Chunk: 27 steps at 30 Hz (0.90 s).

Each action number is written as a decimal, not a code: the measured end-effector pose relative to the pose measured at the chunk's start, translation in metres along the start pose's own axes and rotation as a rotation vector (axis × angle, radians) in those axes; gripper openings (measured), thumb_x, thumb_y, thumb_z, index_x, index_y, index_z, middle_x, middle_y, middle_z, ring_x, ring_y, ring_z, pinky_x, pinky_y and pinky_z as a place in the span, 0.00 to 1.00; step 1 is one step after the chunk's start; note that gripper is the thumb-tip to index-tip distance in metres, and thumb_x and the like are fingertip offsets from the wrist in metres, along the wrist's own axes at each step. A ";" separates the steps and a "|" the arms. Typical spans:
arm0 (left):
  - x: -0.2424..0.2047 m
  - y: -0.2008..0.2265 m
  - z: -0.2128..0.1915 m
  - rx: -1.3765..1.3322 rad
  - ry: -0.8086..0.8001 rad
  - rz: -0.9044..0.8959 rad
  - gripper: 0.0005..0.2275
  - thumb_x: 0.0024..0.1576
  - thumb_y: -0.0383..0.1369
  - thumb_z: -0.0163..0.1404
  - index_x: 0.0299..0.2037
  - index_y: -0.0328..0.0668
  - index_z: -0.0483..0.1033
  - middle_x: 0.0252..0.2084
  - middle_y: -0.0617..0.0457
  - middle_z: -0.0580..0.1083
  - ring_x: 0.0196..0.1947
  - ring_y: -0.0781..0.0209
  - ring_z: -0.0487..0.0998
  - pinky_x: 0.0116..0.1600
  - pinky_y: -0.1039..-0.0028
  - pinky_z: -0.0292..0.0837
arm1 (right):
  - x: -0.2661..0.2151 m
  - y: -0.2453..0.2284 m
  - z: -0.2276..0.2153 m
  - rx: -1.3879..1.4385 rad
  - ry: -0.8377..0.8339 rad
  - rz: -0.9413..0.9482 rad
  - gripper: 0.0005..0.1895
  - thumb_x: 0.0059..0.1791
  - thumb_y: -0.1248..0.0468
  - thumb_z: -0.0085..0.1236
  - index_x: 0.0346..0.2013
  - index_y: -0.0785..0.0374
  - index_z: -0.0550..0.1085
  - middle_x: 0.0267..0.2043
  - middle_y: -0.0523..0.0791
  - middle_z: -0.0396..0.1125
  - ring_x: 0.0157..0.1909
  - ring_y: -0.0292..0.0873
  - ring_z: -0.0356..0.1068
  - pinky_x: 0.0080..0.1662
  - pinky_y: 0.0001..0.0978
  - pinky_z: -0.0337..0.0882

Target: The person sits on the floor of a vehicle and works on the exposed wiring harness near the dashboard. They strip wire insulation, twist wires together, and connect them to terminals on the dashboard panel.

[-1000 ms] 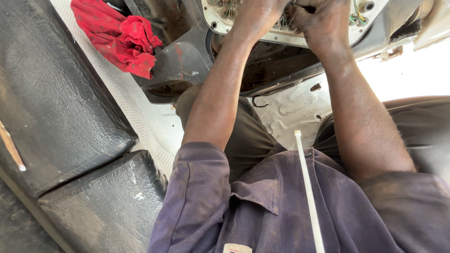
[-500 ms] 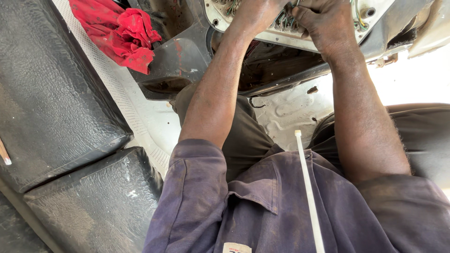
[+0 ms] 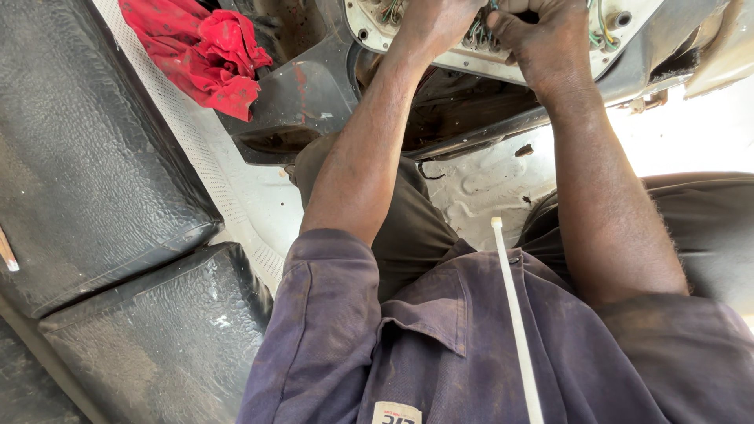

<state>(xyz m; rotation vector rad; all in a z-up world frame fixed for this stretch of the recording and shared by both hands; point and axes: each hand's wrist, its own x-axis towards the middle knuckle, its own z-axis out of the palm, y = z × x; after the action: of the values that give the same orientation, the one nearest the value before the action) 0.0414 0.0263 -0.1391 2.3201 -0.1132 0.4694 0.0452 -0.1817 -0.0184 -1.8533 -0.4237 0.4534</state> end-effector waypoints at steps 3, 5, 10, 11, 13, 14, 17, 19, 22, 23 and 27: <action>0.002 0.014 -0.016 -0.034 -0.040 -0.074 0.07 0.60 0.27 0.54 0.29 0.41 0.80 0.13 0.58 0.70 0.12 0.73 0.69 0.17 0.79 0.65 | 0.003 -0.001 0.006 -0.031 0.018 0.051 0.05 0.57 0.64 0.66 0.39 0.61 0.80 0.37 0.44 0.76 0.32 0.32 0.76 0.33 0.22 0.80; 0.006 0.022 -0.023 -0.078 -0.077 -0.126 0.07 0.60 0.27 0.54 0.29 0.41 0.80 0.13 0.58 0.70 0.12 0.72 0.69 0.17 0.79 0.65 | 0.003 0.001 0.010 -0.089 0.030 0.055 0.05 0.56 0.63 0.66 0.39 0.61 0.80 0.37 0.45 0.76 0.31 0.33 0.75 0.32 0.22 0.80; 0.012 0.038 -0.028 -0.198 -0.135 -0.240 0.07 0.59 0.25 0.53 0.28 0.40 0.79 0.13 0.57 0.69 0.12 0.71 0.69 0.18 0.77 0.65 | -0.001 0.008 -0.001 0.043 -0.032 -0.051 0.05 0.57 0.66 0.65 0.44 0.64 0.79 0.40 0.47 0.76 0.34 0.34 0.76 0.34 0.25 0.80; 0.012 0.040 -0.030 -0.205 -0.132 -0.247 0.07 0.58 0.25 0.52 0.27 0.40 0.79 0.13 0.57 0.69 0.12 0.71 0.69 0.18 0.77 0.65 | 0.001 0.008 -0.005 0.071 -0.031 0.020 0.03 0.58 0.66 0.63 0.44 0.63 0.79 0.38 0.46 0.76 0.33 0.33 0.75 0.35 0.25 0.80; 0.014 0.043 -0.032 -0.219 -0.136 -0.259 0.07 0.58 0.24 0.52 0.27 0.40 0.79 0.13 0.57 0.69 0.12 0.71 0.69 0.18 0.76 0.65 | 0.003 0.009 -0.010 0.085 0.025 0.096 0.02 0.58 0.68 0.59 0.44 0.63 0.78 0.36 0.45 0.75 0.32 0.33 0.75 0.35 0.26 0.80; 0.015 0.045 -0.032 -0.209 -0.138 -0.253 0.07 0.58 0.24 0.52 0.27 0.40 0.79 0.13 0.57 0.69 0.12 0.70 0.68 0.18 0.76 0.65 | 0.004 0.010 -0.013 0.071 0.081 0.101 0.03 0.57 0.71 0.56 0.43 0.64 0.78 0.35 0.45 0.75 0.31 0.34 0.75 0.35 0.26 0.81; 0.017 0.052 -0.026 -0.157 -0.133 -0.229 0.08 0.57 0.23 0.51 0.26 0.39 0.78 0.12 0.56 0.69 0.12 0.70 0.68 0.18 0.75 0.65 | 0.006 0.012 -0.013 0.239 0.198 0.057 0.08 0.56 0.76 0.49 0.41 0.66 0.76 0.34 0.45 0.74 0.35 0.35 0.80 0.37 0.27 0.84; 0.019 0.056 -0.021 -0.092 -0.113 -0.193 0.08 0.56 0.22 0.51 0.26 0.39 0.78 0.12 0.56 0.68 0.12 0.69 0.68 0.18 0.74 0.65 | 0.009 0.012 -0.011 0.361 0.242 0.044 0.10 0.58 0.75 0.46 0.40 0.65 0.76 0.34 0.45 0.75 0.35 0.35 0.81 0.37 0.27 0.83; 0.022 0.058 -0.010 0.056 -0.065 -0.117 0.08 0.56 0.21 0.50 0.25 0.39 0.78 0.12 0.56 0.68 0.12 0.69 0.68 0.19 0.73 0.65 | 0.018 0.011 -0.006 0.454 0.300 0.128 0.10 0.60 0.68 0.49 0.38 0.62 0.78 0.31 0.43 0.75 0.30 0.33 0.77 0.32 0.25 0.79; 0.022 0.058 -0.003 0.107 -0.051 -0.087 0.08 0.55 0.21 0.50 0.25 0.39 0.78 0.12 0.55 0.68 0.12 0.69 0.68 0.19 0.73 0.65 | 0.021 0.012 -0.007 0.482 0.327 0.187 0.09 0.59 0.68 0.50 0.37 0.61 0.78 0.30 0.42 0.75 0.28 0.33 0.75 0.31 0.24 0.78; 0.021 0.051 0.020 0.322 -0.007 0.022 0.09 0.55 0.20 0.49 0.24 0.39 0.77 0.12 0.55 0.67 0.12 0.68 0.68 0.19 0.72 0.65 | 0.024 0.014 -0.013 0.597 0.310 0.297 0.13 0.61 0.63 0.47 0.35 0.59 0.76 0.26 0.40 0.69 0.26 0.32 0.69 0.31 0.22 0.75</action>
<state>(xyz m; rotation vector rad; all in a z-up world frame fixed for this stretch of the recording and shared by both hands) 0.0559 -0.0224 -0.1105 2.6383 -0.0701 0.5220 0.0736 -0.1848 -0.0306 -1.3662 0.1907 0.4238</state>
